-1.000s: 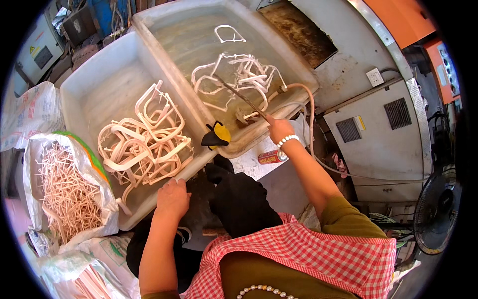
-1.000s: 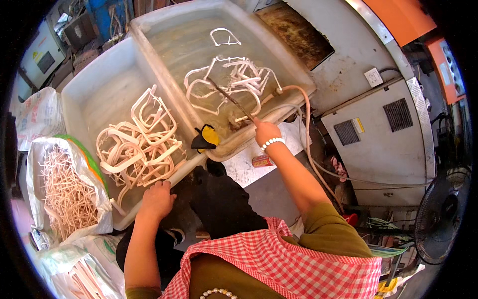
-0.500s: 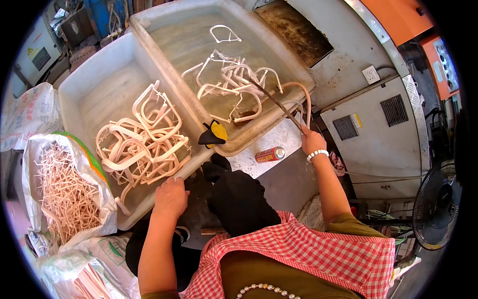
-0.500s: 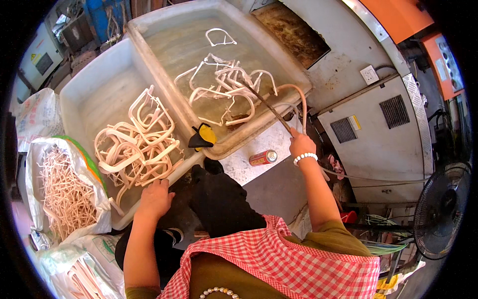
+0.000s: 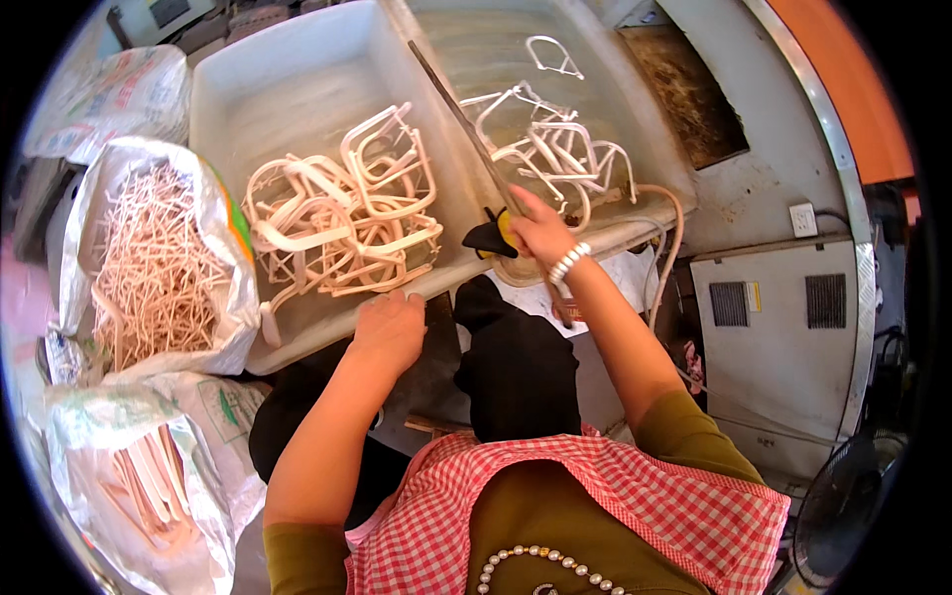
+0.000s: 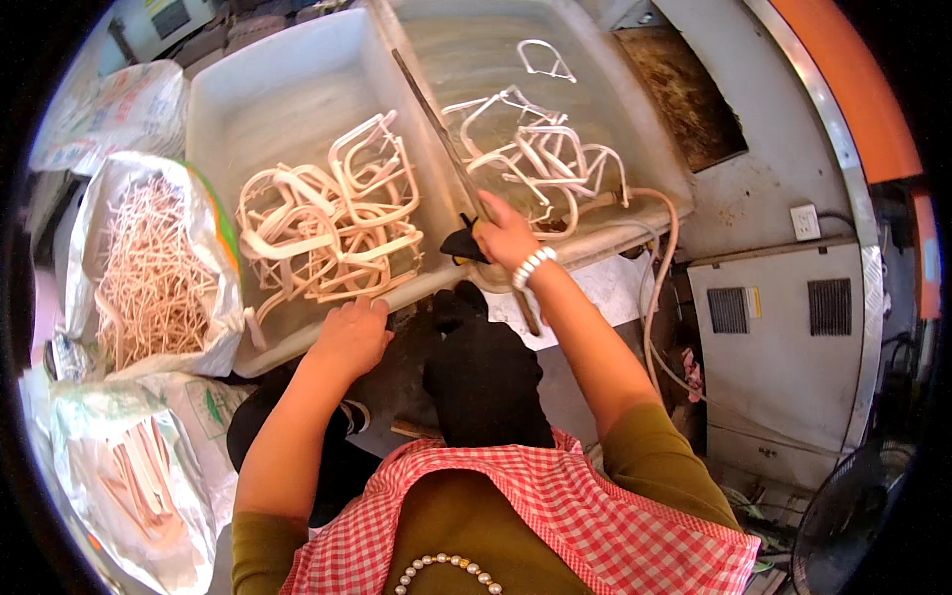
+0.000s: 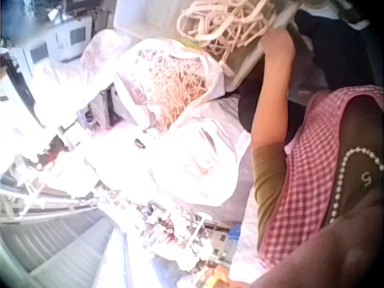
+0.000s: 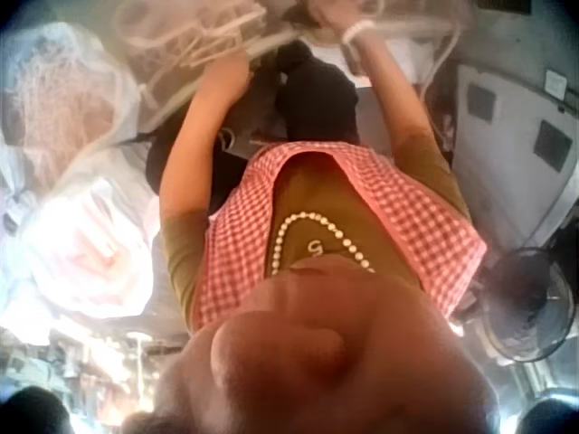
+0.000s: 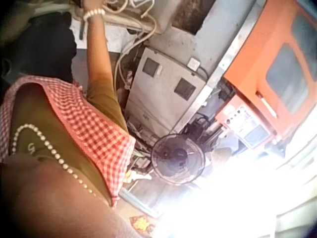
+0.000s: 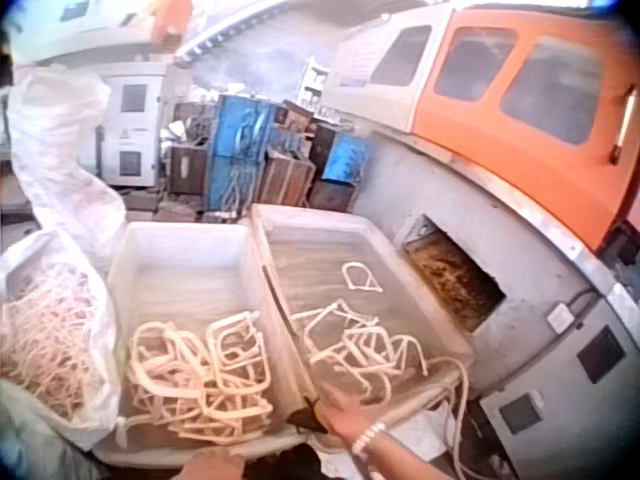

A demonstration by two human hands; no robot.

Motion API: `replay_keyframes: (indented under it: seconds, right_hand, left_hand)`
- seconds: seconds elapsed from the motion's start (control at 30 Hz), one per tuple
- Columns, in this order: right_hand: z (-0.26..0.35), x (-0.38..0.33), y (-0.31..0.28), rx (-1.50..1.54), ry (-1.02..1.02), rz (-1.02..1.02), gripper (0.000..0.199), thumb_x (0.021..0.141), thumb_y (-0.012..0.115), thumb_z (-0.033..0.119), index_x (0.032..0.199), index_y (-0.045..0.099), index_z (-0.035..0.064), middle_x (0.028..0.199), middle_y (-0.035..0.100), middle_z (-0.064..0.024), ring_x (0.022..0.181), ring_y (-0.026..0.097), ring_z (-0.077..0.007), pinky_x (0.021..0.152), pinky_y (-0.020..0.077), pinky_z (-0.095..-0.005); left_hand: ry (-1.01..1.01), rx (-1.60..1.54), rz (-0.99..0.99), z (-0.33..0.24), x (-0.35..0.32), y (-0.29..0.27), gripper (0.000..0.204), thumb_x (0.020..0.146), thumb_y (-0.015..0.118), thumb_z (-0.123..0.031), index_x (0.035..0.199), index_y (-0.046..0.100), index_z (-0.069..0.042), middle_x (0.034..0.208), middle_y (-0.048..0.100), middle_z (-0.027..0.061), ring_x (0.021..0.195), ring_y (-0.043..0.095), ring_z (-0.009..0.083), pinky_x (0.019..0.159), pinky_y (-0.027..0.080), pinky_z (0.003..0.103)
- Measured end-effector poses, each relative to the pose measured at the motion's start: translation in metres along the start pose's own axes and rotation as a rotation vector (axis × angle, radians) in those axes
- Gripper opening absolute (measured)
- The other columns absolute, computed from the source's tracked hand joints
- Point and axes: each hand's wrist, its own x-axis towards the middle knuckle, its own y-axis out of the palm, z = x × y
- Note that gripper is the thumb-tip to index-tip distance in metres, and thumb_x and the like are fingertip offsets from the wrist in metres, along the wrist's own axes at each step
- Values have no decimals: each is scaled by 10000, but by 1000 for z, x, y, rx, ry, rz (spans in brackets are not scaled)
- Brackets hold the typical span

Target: The person assembles white plastic hangers by inserting curved plastic arms into metal frames. They handle the components by hand, occasionally using a spray can to lubricate the parts for easier insertion. The finished hangers are placed into a large white sack.

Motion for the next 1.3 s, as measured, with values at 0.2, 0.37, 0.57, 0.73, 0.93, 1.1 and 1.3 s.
replay_keyframes:
  seconds: [0.2,0.37,0.57,0.73,0.93,1.1,1.3]
  right_hand:
    - [-24,91,88,-635,-241,-96,589,842,481,53,1414,339,65,749,630,-176,498,571,-207,477,474,-336]
    - [-23,74,114,-908,11,25,639,839,525,101,1404,243,1,1007,609,-309,960,594,-435,819,482,-485]
    - [-29,82,115,-1451,-597,-15,295,803,616,171,1058,603,23,896,605,-198,860,595,-379,760,501,-435]
    - [-9,89,199,-1097,-752,684,215,811,609,191,981,637,62,973,623,-161,931,591,-321,788,486,-405]
    - [-100,61,316,-735,-467,1017,225,847,578,226,903,620,12,937,653,-149,838,623,-289,788,494,-390]
    - [-54,47,339,-191,359,1092,242,856,554,223,889,594,-13,910,645,-157,817,617,-286,801,499,-399]
    - [54,76,233,547,398,573,295,909,416,250,903,537,-18,802,594,-159,794,582,-330,826,492,-427]
  left_hand:
    - [-47,62,-6,6,4,0,331,809,668,-250,1027,557,-26,980,597,165,942,598,339,789,471,444]
    - [-80,76,-39,10,1,1,304,817,651,-241,1026,568,-36,985,599,148,947,602,313,804,462,420]
    - [-89,25,-40,0,3,-9,216,790,609,-144,979,587,-43,985,605,136,948,604,303,813,457,403]
    - [-73,-3,-270,14,0,-30,136,773,573,-92,891,604,-31,906,620,136,854,638,293,724,497,403]
    - [-171,-164,-764,37,0,-71,143,711,596,-49,853,597,-30,793,611,92,774,654,255,652,524,344]
    - [-161,-153,-735,41,-5,-61,140,706,604,-59,843,593,-37,808,613,113,767,653,266,651,518,369]
    - [-202,-389,-636,45,-13,-64,206,851,549,-165,974,585,-3,884,633,187,867,641,310,743,511,396]
